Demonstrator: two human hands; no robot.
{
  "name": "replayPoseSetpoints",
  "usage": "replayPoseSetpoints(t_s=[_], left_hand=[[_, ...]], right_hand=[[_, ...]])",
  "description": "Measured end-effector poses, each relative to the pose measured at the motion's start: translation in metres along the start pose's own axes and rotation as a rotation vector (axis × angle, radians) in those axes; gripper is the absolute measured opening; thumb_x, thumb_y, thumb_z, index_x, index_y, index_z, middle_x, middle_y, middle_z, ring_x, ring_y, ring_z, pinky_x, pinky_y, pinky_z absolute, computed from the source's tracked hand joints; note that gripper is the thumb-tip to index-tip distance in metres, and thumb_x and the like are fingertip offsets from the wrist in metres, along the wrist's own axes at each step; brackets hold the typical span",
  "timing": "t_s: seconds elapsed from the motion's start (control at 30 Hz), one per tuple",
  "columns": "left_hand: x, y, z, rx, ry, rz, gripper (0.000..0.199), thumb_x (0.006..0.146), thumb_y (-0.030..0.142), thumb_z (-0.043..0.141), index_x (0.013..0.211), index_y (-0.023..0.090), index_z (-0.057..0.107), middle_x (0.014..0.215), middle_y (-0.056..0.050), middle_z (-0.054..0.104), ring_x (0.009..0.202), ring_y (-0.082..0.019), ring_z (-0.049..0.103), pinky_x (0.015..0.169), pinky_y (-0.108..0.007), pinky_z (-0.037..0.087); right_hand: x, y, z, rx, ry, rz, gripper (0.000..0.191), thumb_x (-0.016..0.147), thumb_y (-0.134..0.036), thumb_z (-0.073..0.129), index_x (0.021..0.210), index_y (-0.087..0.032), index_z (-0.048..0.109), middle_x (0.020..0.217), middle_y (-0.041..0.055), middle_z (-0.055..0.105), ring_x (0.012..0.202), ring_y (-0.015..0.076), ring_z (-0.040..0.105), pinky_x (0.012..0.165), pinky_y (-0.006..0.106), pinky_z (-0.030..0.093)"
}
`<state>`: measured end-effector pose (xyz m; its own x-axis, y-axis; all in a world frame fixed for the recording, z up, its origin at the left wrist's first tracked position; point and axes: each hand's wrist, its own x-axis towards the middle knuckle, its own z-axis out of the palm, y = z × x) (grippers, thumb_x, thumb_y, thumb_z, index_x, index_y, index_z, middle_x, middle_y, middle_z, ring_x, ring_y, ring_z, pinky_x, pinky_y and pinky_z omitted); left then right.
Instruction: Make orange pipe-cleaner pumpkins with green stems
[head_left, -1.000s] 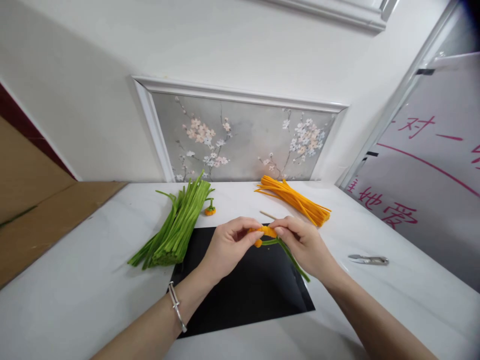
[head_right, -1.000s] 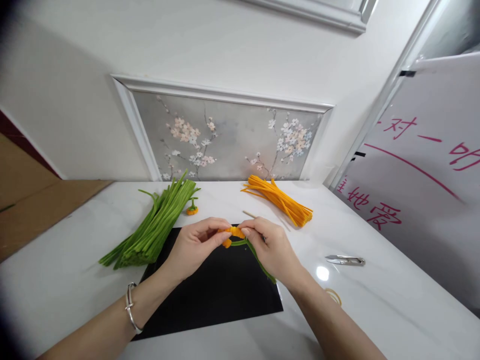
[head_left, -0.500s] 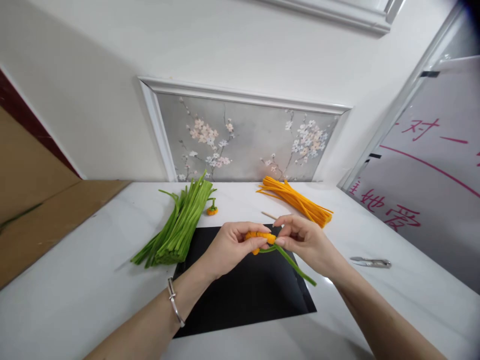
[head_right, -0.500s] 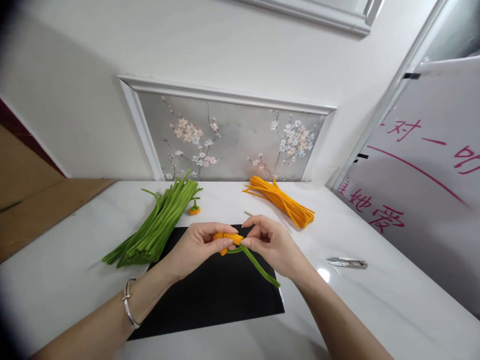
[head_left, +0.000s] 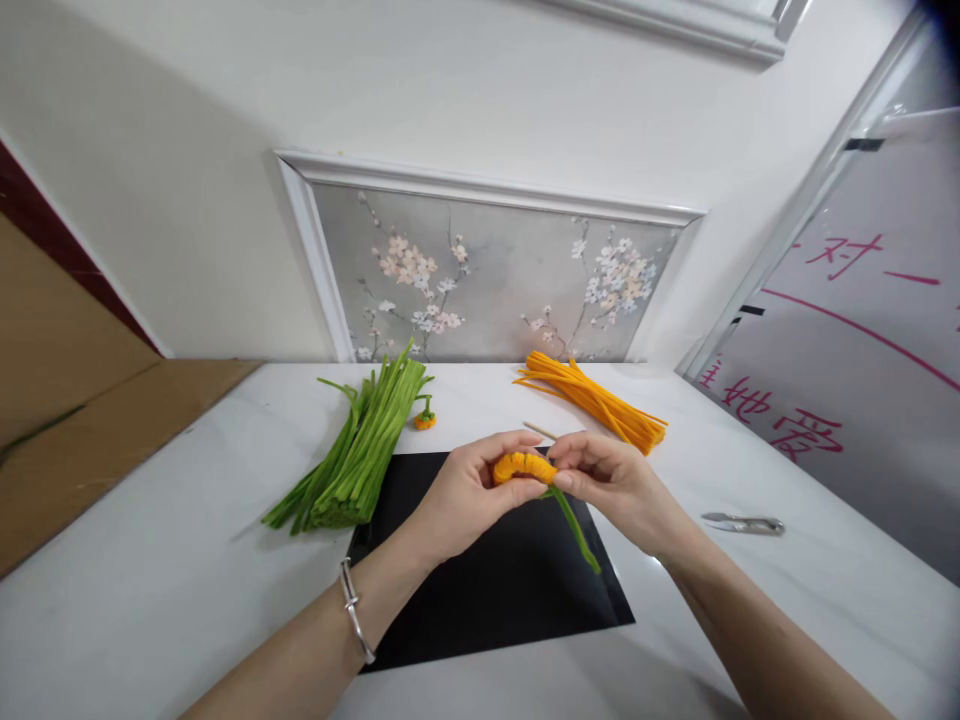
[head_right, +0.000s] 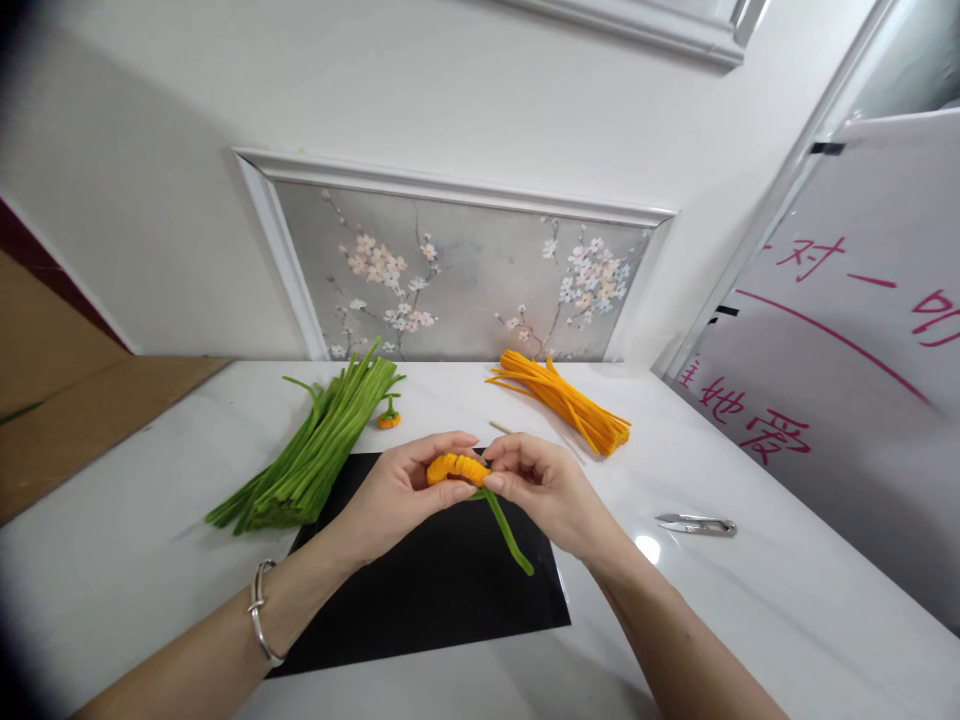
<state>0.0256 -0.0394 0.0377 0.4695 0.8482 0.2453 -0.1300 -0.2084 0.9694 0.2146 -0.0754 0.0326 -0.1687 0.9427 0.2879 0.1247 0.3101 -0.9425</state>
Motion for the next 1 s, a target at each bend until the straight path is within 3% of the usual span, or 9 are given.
replayPoseSetpoints(t_s=[0.23,0.37,0.63,0.8,1.0], left_hand=[[-0.001,0.007,-0.001,0.030,-0.070,0.036,0.013,0.076,0.020,0.071,0.089,0.018,0.071,0.073,0.001,0.066,0.063,-0.010,0.059,0.065,-0.022,0.050],[-0.003,0.009,0.002,0.001,-0.047,-0.005,0.009,0.080,0.024,0.069,0.085,0.016,0.070,0.073,0.001,0.065,0.066,-0.010,0.059,0.067,-0.021,0.048],[-0.006,0.008,0.006,-0.173,-0.098,-0.048,0.011,0.082,0.023,0.068,0.090,0.016,0.070,0.082,0.000,0.064,0.073,-0.010,0.060,0.072,-0.021,0.049],[-0.005,0.014,0.003,-0.160,-0.124,-0.091,0.010,0.083,0.025,0.067,0.086,0.016,0.069,0.075,0.000,0.063,0.071,-0.011,0.059,0.068,-0.021,0.046],[-0.008,0.018,0.007,-0.246,-0.058,-0.133,0.013,0.077,0.025,0.072,0.085,0.015,0.069,0.070,0.000,0.062,0.066,-0.010,0.057,0.066,-0.022,0.046]], right_hand=[[-0.001,-0.001,0.000,0.030,0.010,-0.045,0.020,0.081,-0.036,0.070,0.094,-0.021,0.066,0.080,0.0015,0.065,0.073,0.0151,0.062,0.066,0.027,0.049],[-0.001,-0.002,0.001,0.072,0.055,-0.025,0.024,0.077,-0.034,0.074,0.094,-0.022,0.061,0.076,-0.0012,0.063,0.070,0.0133,0.061,0.064,0.025,0.047],[0.000,0.001,0.003,0.319,-0.063,0.135,0.030,0.072,-0.033,0.079,0.088,-0.021,0.056,0.075,-0.0018,0.063,0.074,0.0153,0.063,0.069,0.028,0.047],[-0.002,0.004,0.002,0.413,-0.010,0.116,0.030,0.071,-0.031,0.081,0.090,-0.022,0.059,0.076,-0.0031,0.061,0.070,0.0118,0.060,0.069,0.025,0.047],[-0.003,0.004,0.007,0.387,0.031,0.101,0.031,0.072,-0.035,0.079,0.090,-0.022,0.058,0.076,-0.0026,0.059,0.070,0.0125,0.059,0.068,0.025,0.048]])
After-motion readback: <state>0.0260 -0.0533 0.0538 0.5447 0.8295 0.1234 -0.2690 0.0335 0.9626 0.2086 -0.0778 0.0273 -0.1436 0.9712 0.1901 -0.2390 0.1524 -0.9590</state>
